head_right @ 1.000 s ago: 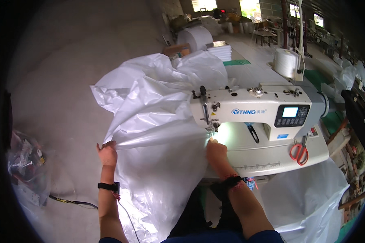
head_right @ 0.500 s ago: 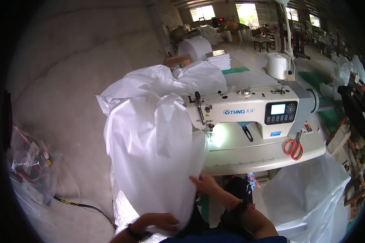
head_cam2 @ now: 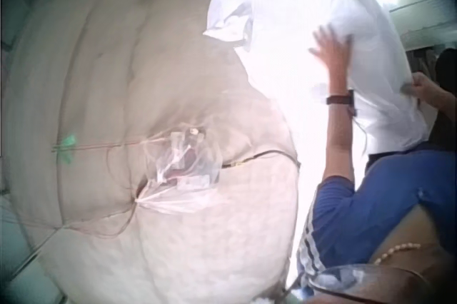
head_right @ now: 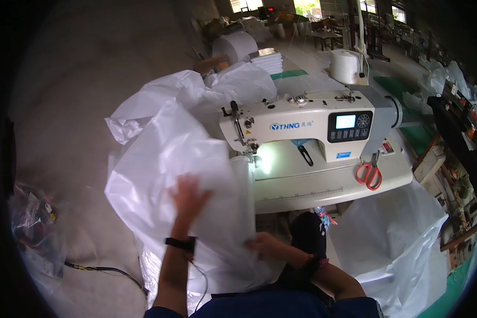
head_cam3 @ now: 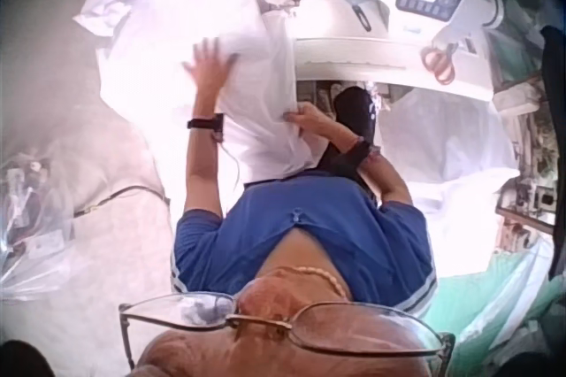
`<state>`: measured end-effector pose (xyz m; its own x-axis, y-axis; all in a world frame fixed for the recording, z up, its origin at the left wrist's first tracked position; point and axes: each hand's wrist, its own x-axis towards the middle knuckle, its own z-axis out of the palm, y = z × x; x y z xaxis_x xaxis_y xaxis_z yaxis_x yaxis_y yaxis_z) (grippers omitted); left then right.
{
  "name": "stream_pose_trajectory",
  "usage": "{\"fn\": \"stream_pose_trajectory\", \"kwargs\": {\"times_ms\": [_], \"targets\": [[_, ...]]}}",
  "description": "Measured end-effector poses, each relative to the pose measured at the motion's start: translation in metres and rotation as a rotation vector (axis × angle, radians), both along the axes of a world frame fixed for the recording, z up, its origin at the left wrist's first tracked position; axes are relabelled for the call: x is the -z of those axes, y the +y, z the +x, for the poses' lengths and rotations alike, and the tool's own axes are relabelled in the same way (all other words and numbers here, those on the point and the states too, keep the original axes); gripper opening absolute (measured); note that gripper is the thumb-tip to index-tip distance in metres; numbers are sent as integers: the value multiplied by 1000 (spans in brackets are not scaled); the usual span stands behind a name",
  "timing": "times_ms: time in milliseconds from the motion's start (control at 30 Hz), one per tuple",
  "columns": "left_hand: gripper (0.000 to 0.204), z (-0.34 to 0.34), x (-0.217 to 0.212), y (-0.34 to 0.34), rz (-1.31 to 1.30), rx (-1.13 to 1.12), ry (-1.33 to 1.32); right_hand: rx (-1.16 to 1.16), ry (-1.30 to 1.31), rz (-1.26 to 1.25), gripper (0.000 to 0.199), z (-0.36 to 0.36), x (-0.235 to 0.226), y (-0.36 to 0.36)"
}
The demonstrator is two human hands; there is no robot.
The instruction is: Sewing large white plastic sheets or bags using an industrial sewing machine.
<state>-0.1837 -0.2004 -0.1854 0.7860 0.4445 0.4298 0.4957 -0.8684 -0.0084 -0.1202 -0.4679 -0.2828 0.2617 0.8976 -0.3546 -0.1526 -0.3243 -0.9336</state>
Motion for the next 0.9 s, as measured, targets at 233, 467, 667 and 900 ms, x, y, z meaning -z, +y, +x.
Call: {"fn": "stream_pose_trajectory", "kwargs": {"times_ms": [233,467,667,900], "targets": [[62,-123,29,119,-416,-452,137,-156,946,256,43,13,26,28],[60,-87,19,177,-460,-326,149,-71,-438,214,46,-4,65,107],[67,-30,14,271,-492,-118,418,-29,-736,-24,46,-5,74,211],[49,-4,-46,287,-1129,39,23,123,-1020,-419,46,47,99,280]]}}
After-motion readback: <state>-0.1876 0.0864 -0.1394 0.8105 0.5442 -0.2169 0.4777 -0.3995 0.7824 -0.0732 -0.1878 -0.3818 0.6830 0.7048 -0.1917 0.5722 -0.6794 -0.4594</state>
